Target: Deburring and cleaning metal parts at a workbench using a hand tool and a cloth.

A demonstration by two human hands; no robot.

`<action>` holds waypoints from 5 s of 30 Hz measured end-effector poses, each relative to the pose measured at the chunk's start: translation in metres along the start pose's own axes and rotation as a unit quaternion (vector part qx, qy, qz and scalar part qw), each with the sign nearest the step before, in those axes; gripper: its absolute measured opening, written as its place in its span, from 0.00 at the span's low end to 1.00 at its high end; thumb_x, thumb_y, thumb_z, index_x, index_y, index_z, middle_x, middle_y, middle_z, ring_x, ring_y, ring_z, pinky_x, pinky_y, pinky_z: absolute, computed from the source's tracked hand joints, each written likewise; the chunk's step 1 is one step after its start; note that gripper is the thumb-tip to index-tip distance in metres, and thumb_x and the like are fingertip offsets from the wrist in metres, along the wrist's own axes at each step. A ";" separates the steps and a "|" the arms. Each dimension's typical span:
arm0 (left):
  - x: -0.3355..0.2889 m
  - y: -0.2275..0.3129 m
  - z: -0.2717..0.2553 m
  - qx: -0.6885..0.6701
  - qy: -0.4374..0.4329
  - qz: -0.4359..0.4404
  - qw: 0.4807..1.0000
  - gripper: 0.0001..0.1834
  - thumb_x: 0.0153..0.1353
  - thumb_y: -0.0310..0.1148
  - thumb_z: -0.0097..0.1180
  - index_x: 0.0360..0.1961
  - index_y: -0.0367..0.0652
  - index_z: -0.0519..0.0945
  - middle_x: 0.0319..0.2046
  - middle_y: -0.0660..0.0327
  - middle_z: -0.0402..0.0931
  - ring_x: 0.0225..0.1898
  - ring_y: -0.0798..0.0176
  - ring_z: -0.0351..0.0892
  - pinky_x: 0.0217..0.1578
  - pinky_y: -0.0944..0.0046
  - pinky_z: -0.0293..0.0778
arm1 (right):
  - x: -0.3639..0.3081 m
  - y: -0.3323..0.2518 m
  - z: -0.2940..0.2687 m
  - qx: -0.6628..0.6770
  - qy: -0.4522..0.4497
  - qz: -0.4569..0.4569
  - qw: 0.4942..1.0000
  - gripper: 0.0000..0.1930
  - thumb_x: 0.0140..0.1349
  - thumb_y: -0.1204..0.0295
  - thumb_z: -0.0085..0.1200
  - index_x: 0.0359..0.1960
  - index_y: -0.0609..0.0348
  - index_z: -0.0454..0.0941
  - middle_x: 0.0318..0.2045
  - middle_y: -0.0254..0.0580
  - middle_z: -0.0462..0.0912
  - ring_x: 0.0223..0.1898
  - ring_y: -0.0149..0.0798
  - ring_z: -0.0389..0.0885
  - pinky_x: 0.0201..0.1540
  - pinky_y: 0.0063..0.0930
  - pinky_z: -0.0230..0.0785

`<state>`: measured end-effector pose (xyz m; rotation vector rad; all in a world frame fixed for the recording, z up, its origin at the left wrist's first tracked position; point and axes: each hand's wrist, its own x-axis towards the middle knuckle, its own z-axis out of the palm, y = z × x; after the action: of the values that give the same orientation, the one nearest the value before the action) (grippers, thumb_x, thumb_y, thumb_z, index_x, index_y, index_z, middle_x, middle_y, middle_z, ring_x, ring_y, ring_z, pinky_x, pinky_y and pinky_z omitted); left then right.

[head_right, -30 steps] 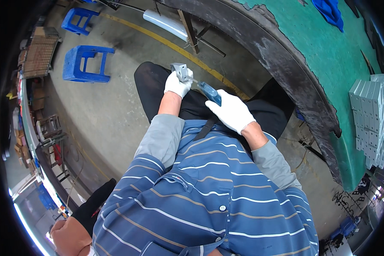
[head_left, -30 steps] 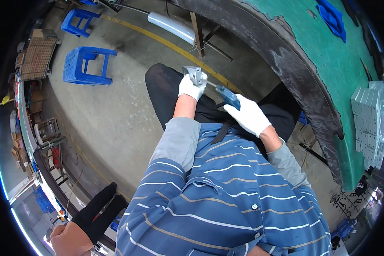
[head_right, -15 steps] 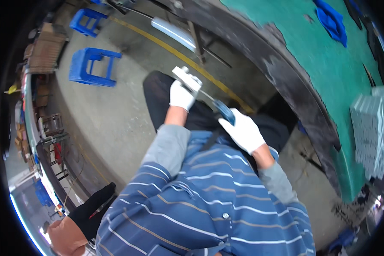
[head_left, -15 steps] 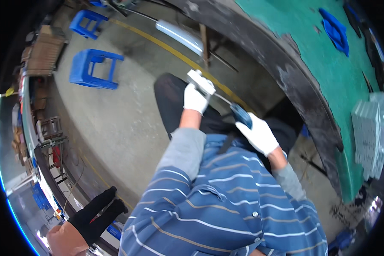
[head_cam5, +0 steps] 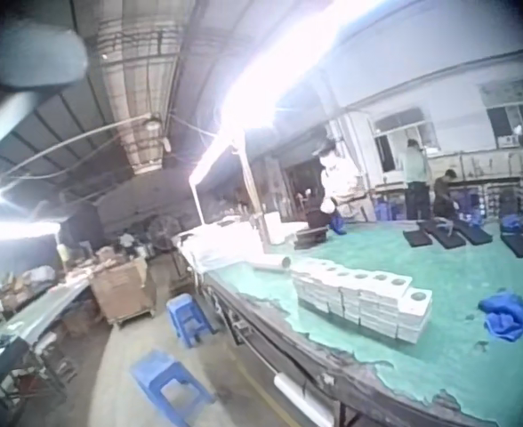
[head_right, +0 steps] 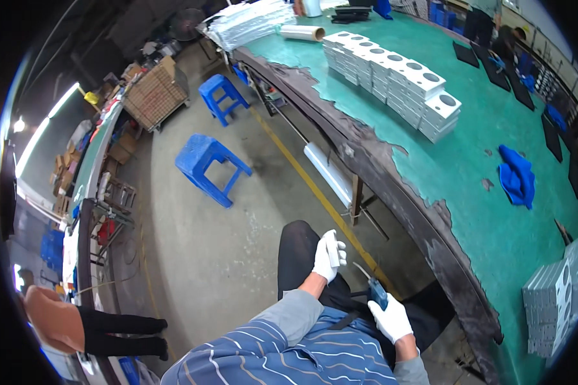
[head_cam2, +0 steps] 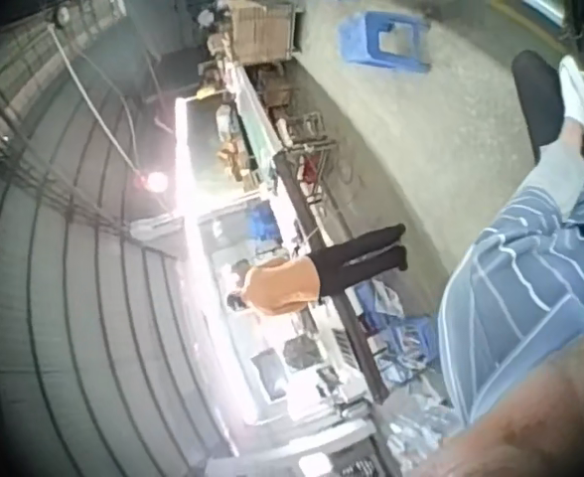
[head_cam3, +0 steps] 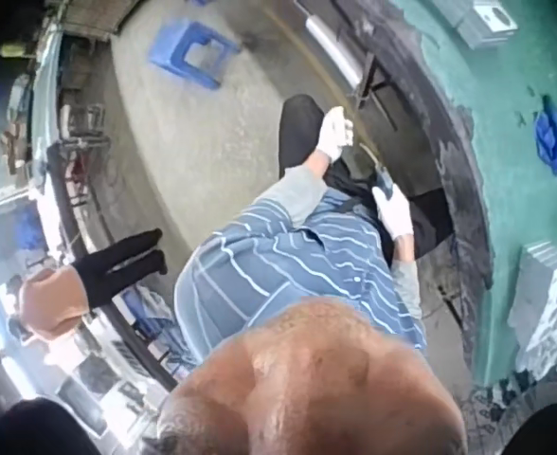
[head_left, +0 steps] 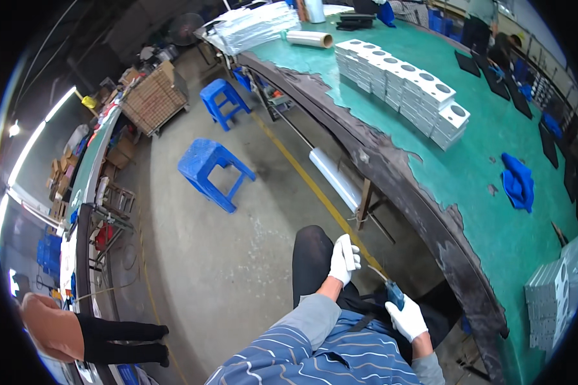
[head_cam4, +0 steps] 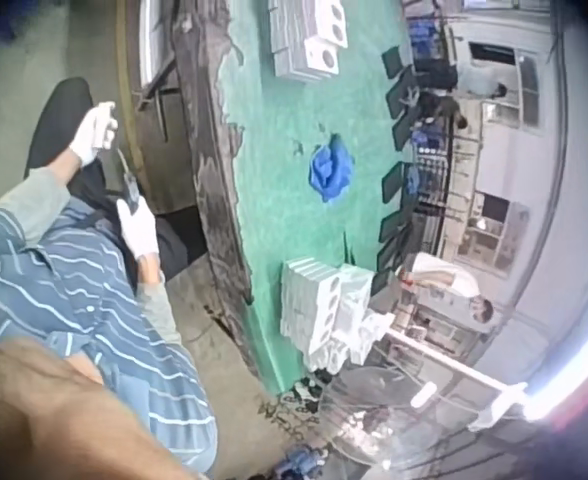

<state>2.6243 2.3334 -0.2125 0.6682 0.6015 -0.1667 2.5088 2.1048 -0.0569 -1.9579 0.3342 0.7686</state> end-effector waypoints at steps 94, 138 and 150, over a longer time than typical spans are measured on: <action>0.012 0.006 -0.011 -0.124 -0.114 -0.114 0.979 0.32 0.71 0.69 0.49 0.51 0.49 0.77 0.34 0.55 0.81 0.29 0.54 0.82 0.34 0.52 0.81 | 0.023 0.002 0.028 -0.202 0.019 -0.056 0.978 0.29 0.74 0.43 0.47 0.45 0.62 0.81 0.42 0.50 0.86 0.40 0.51 0.85 0.48 0.38 0.75; 0.013 0.005 -0.010 -0.128 -0.120 -0.110 0.978 0.33 0.71 0.68 0.49 0.49 0.45 0.79 0.35 0.53 0.80 0.29 0.55 0.81 0.34 0.52 0.80 | 0.020 -0.003 0.023 -0.219 0.031 -0.076 0.972 0.28 0.73 0.44 0.50 0.46 0.61 0.81 0.42 0.49 0.87 0.40 0.51 0.85 0.47 0.38 0.75; 0.004 0.006 -0.004 -0.090 -0.134 -0.124 0.979 0.36 0.71 0.70 0.46 0.54 0.46 0.79 0.36 0.53 0.80 0.30 0.57 0.81 0.34 0.53 0.81 | 0.032 -0.001 0.017 -0.171 0.066 -0.080 0.980 0.26 0.73 0.46 0.52 0.46 0.61 0.81 0.38 0.46 0.86 0.36 0.47 0.83 0.45 0.36 0.73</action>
<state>2.6276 2.3410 -0.2138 0.3845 0.4312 -0.4243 2.5267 2.1229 -0.0824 -2.3339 0.1244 0.6230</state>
